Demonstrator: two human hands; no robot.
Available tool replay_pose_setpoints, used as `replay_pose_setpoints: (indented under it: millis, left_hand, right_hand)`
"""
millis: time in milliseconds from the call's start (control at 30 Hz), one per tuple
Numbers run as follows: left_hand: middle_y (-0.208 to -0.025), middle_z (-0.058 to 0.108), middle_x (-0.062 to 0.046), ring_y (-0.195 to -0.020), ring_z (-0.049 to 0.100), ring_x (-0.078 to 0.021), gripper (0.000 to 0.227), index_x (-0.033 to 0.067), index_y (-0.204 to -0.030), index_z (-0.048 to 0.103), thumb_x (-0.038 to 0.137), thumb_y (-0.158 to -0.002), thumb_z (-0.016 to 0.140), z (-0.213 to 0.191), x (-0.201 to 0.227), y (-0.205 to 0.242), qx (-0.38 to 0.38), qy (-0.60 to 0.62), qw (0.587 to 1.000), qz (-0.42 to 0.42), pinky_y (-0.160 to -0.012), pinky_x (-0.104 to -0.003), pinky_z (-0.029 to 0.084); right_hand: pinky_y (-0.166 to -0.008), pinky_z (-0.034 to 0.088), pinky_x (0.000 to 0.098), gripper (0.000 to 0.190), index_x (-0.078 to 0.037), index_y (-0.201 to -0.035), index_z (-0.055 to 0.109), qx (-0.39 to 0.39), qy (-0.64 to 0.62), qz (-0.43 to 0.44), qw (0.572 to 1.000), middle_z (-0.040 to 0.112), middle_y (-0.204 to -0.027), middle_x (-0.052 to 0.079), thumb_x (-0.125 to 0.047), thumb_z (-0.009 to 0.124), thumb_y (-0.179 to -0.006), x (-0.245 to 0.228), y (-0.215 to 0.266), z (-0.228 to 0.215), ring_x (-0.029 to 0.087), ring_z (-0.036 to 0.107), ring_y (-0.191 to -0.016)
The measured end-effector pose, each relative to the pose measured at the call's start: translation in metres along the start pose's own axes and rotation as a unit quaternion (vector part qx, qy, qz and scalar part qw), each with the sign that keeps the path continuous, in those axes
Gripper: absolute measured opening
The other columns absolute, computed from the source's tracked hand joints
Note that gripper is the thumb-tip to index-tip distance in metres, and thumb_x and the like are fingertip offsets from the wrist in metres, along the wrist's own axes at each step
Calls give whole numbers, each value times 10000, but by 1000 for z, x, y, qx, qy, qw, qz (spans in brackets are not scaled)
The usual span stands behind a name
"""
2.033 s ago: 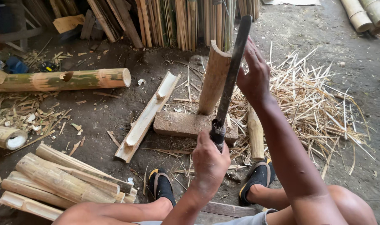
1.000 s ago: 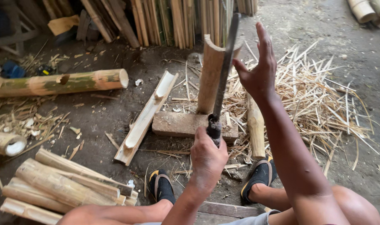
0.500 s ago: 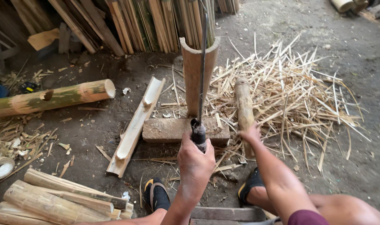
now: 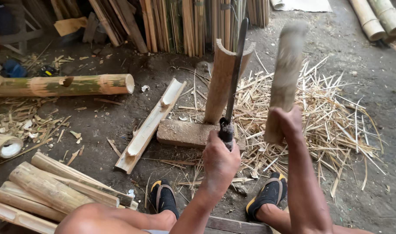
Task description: The person splits bamboo poles into smaller strips using a machete and a wooden mallet. They place the bamboo on a brick, strike it with the mallet to split it, and then use the machete to further refine the strips.
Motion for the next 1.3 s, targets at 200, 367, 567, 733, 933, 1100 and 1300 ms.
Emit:
replay_pose_setpoints:
  millis: [200, 367, 567, 733, 933, 1100, 1300]
  left_hand:
    - [-931, 653, -159, -730, 714, -256, 373, -55, -1202, 472, 143, -944, 656, 13, -4, -14, -13, 23, 999, -28, -622, -374, 637]
    - [-921, 710, -195, -750, 724, -249, 319, -73, -1178, 530, 132, -969, 658, 4, 11, -14, 23, 31, 999, 26, -675, -352, 594]
    - [-1002, 692, -213, -762, 758, -255, 431, -70, -1290, 459, 101, -929, 621, -16, 19, -26, -84, 72, 990, -88, -589, -310, 641]
    - [-998, 677, -198, -752, 717, -226, 434, -76, -1284, 462, 125, -943, 639, -22, 26, -54, -98, 10, 993, -65, -587, -305, 603]
    - [-966, 689, -175, -765, 723, -212, 376, -64, -1233, 522, 123, -928, 639, -3, 14, -83, -69, 23, 996, -54, -580, -295, 590]
    - [-990, 679, -210, -729, 716, -212, 368, -104, -1214, 546, 111, -931, 640, -9, 7, -94, -74, 0, 997, 4, -534, -267, 621]
    - [-948, 702, -138, -615, 734, -250, 545, 237, -1491, 483, 99, -966, 533, -23, -12, -106, -131, -38, 990, -37, -531, -332, 636]
  right_hand:
    - [-780, 662, 342, 537, 6, -1379, 504, -82, -149, -434, 885, 685, -1055, 148, -155, 767, -940, -196, 30, -38, 210, 726, -869]
    - [-675, 649, 371, 616, -6, -1382, 433, -37, 126, -429, 894, 667, -1053, 197, -137, 785, -894, -276, 33, -24, 260, 709, -814]
    - [-549, 634, 406, 721, -20, -1386, 348, -71, 416, -224, 879, 646, -1051, 256, -116, 807, -839, -230, 65, 23, 320, 687, -749]
    - [-739, 640, 424, 859, -42, -1386, 375, -33, 270, -242, 932, 669, -1142, 222, -155, 907, -720, -223, 74, 32, 316, 700, -930]
    - [-977, 654, 439, 757, 3, -1438, 323, 66, 215, -498, 837, 607, -1288, 281, -10, 863, -907, -276, 73, 7, 375, 695, -1158]
    - [-824, 633, 479, 767, -41, -1484, 304, -56, 421, -226, 877, 637, -1149, 269, -82, 787, -888, -241, 65, 51, 395, 709, -950]
    - [-823, 635, 444, 1107, -95, -1560, 227, -89, 331, -131, 930, 669, -1184, 207, -131, 902, -684, -217, 72, 29, 319, 722, -978]
Point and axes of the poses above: each hand's wrist, its own y-axis away from the middle knuckle, its own z-axis out of the palm, x = y × z, the point moved 5 cm from there along -y, towards the middle knuckle
